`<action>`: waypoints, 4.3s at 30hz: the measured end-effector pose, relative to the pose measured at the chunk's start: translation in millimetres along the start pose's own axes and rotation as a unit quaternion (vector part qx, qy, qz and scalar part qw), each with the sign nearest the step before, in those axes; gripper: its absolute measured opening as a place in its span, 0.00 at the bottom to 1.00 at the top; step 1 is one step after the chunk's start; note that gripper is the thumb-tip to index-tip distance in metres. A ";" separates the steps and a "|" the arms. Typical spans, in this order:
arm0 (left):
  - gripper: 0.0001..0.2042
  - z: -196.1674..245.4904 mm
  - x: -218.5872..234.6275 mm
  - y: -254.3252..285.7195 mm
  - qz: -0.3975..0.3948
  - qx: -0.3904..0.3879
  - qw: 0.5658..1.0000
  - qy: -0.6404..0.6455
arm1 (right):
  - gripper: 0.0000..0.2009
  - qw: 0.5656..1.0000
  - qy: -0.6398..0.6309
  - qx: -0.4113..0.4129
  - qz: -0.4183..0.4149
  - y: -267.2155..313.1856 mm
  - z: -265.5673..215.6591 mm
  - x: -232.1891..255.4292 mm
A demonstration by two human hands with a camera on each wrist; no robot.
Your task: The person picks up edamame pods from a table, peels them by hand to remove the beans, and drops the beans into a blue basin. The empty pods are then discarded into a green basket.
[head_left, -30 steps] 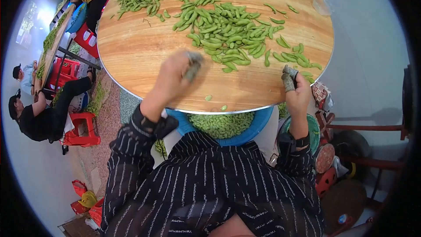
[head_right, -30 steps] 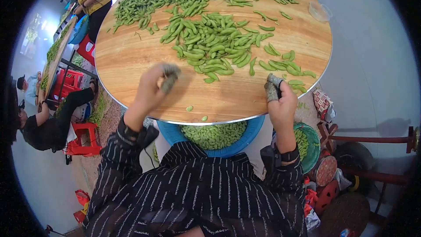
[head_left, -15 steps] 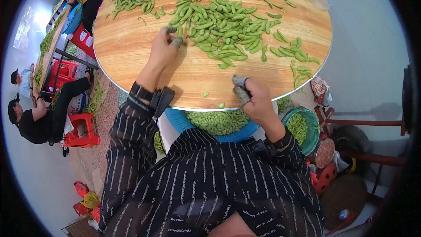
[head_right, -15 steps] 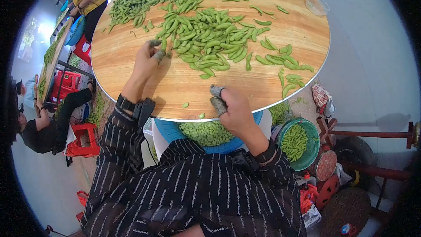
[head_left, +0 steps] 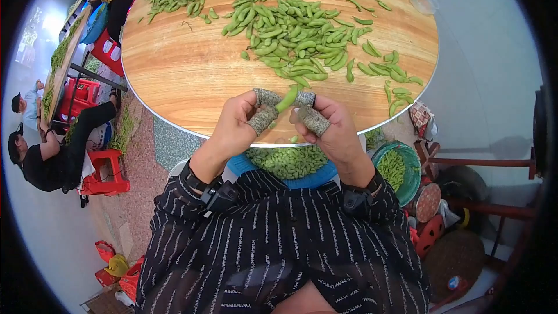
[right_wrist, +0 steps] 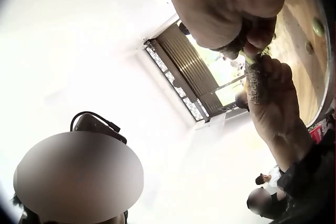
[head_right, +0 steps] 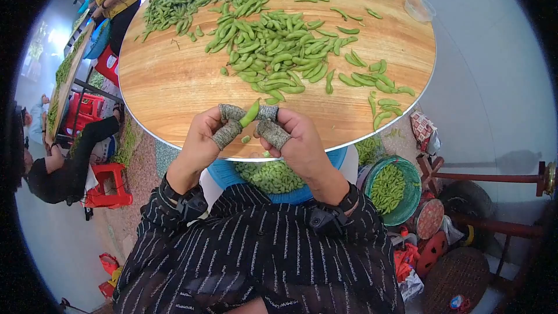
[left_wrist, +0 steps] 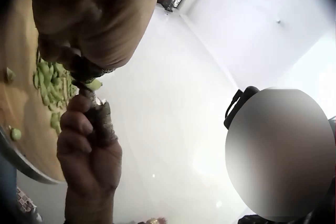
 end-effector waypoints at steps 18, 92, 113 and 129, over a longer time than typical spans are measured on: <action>0.14 22.9 -28.7 9.3 -0.029 -0.113 0.857 -0.502 | 0.05 1.000 -0.006 0.015 -0.003 3.2 8.6 0.5; 0.07 29.6 -35.1 7.9 -0.125 -0.268 0.867 -0.400 | 0.08 0.862 0.394 0.158 0.277 23.6 -50.9 137.0; 0.09 21.8 40.6 -53.4 0.064 -0.078 0.921 -0.375 | 0.10 0.974 0.174 0.126 0.074 -0.4 -9.1 26.3; 0.18 38.5 -39.9 8.9 0.017 -0.265 0.803 -0.534 | 0.10 0.999 -0.018 0.029 -0.018 -0.4 2.0 7.1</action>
Point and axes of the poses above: each hand's wrist, its own y-axis away from the middle knuckle, its own x-axis out of the back of the hand, z = x × y, the point moved 7 cm from there along -y, towards the middle knuckle, and after that the axes turned 6 degrees about y, right-handed, at the moved point
